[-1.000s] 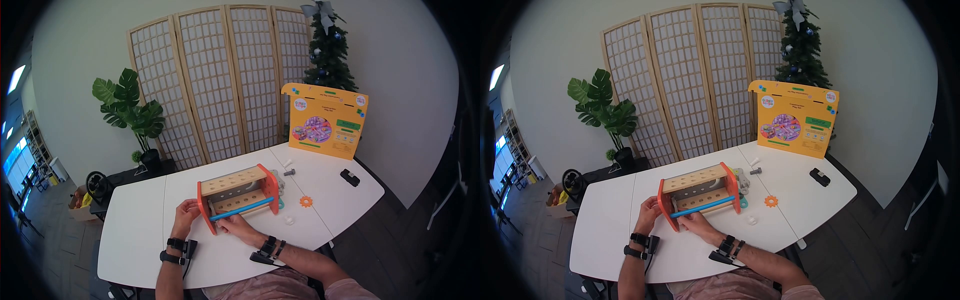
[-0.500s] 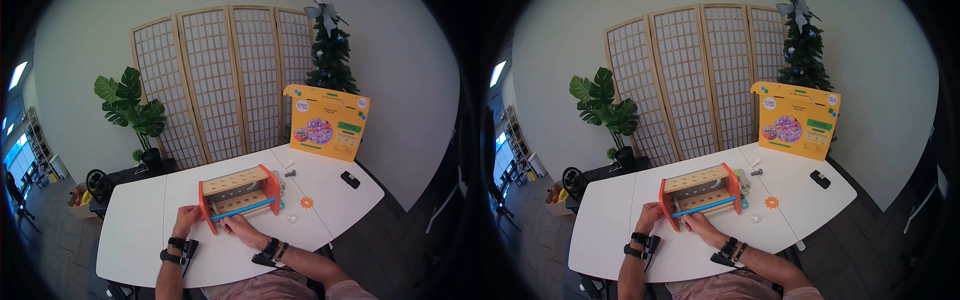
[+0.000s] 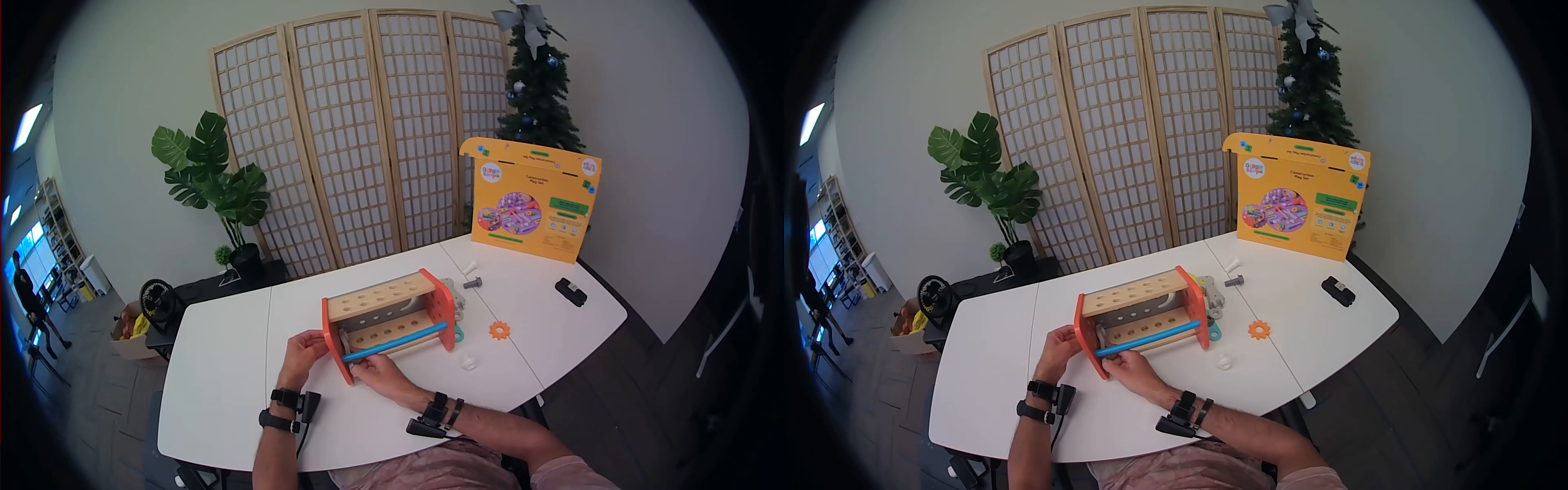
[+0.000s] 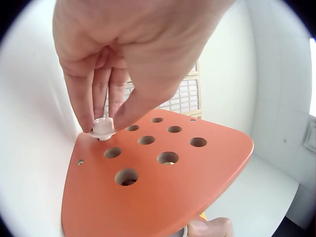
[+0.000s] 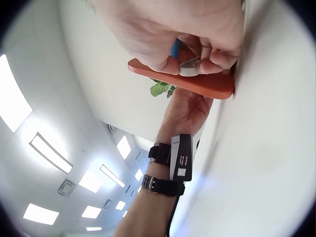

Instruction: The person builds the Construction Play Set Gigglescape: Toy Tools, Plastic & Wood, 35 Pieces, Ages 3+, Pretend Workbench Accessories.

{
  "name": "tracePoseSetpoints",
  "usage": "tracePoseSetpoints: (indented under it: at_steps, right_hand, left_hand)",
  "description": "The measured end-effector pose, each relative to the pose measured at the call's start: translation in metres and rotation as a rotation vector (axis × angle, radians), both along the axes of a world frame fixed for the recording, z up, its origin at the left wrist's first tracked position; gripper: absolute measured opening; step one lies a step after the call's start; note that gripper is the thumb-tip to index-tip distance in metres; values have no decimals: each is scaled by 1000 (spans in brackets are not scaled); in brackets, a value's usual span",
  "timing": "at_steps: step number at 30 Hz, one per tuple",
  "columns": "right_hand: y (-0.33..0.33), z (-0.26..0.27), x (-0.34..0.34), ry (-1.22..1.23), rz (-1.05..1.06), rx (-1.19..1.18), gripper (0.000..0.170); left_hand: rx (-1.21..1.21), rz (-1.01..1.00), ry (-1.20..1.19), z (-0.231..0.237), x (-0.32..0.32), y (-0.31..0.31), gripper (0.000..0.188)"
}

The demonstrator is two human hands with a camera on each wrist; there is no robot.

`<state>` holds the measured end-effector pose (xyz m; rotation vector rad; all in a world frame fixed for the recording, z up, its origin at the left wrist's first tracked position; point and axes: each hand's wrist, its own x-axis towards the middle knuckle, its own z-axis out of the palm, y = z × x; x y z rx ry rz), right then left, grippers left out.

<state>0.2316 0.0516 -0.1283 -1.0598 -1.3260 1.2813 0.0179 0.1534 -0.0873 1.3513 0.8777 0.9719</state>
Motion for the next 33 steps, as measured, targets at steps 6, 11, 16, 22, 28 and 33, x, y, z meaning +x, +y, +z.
tracePoseSetpoints:
  at_steps: [6,11,16,22,28,33]
  right_hand:
    - [-9,16,-4,92,-14,-38,24]
    - [-11,20,-6,222,9,-80,19]
    - [-11,21,-9,251,15,-61,14]
    - [-13,27,-8,250,13,-112,13]
    - [-10,20,-7,252,35,-101,14]
    - [-5,11,-4,266,55,-95,18]
  left_hand:
    - [-71,47,-73,-4,1,3,23]
    - [-45,33,-140,-7,0,7,29]
    - [-29,27,-43,-12,-3,8,36]
    - [-53,13,129,-1,-6,2,28]
    - [-88,51,-56,-5,-3,3,27]
    - [-38,49,-79,-8,-1,6,41]
